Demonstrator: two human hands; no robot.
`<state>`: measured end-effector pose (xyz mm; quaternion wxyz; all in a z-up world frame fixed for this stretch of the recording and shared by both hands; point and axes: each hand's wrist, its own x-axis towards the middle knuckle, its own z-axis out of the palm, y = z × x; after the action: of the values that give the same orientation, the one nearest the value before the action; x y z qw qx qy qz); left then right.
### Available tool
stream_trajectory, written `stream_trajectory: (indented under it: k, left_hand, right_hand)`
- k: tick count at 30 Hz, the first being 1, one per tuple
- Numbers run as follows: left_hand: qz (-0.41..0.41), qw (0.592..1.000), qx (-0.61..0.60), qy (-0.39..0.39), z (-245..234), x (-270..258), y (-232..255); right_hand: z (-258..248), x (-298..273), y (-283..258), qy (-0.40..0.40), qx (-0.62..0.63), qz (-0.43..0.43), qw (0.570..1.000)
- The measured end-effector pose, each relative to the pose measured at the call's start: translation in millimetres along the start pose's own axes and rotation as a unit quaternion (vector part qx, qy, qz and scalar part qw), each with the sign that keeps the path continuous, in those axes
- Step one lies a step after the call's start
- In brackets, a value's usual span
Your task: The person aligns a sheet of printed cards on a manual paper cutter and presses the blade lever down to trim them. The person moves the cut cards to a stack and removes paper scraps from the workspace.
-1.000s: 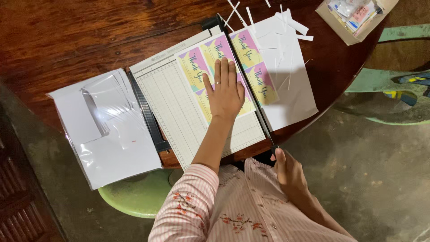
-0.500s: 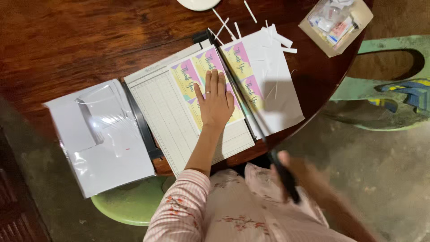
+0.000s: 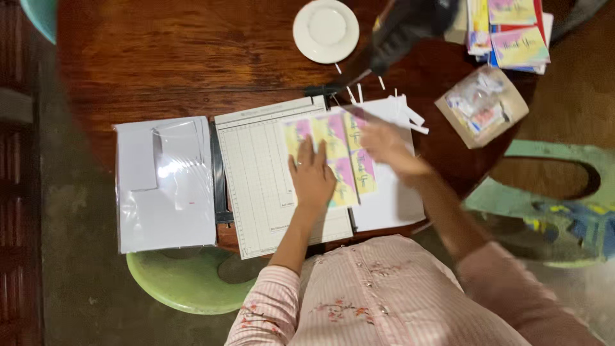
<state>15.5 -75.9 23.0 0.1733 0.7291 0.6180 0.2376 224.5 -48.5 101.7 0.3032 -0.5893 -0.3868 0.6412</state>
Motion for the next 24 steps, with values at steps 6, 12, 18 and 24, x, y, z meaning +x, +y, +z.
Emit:
stream_trajectory:
  k: [6,12,18,24]
  left_hand:
    - [0.049,0.997,-0.066,0.015,-5,10,21]
    - [0.063,0.992,-0.112,-0.010,-6,26,3]
    - [0.087,0.996,-0.030,0.016,-5,63,-16]
    - [0.085,0.996,0.026,-0.015,4,71,-14]
  right_hand:
    - [2,60,93,0.111,0.002,0.030,0.993]
    - [10,64,72,-0.013,0.137,0.070,0.988]
    - [12,71,58,0.026,0.193,0.116,0.974]
    - [10,80,51,0.019,0.190,0.116,0.975]
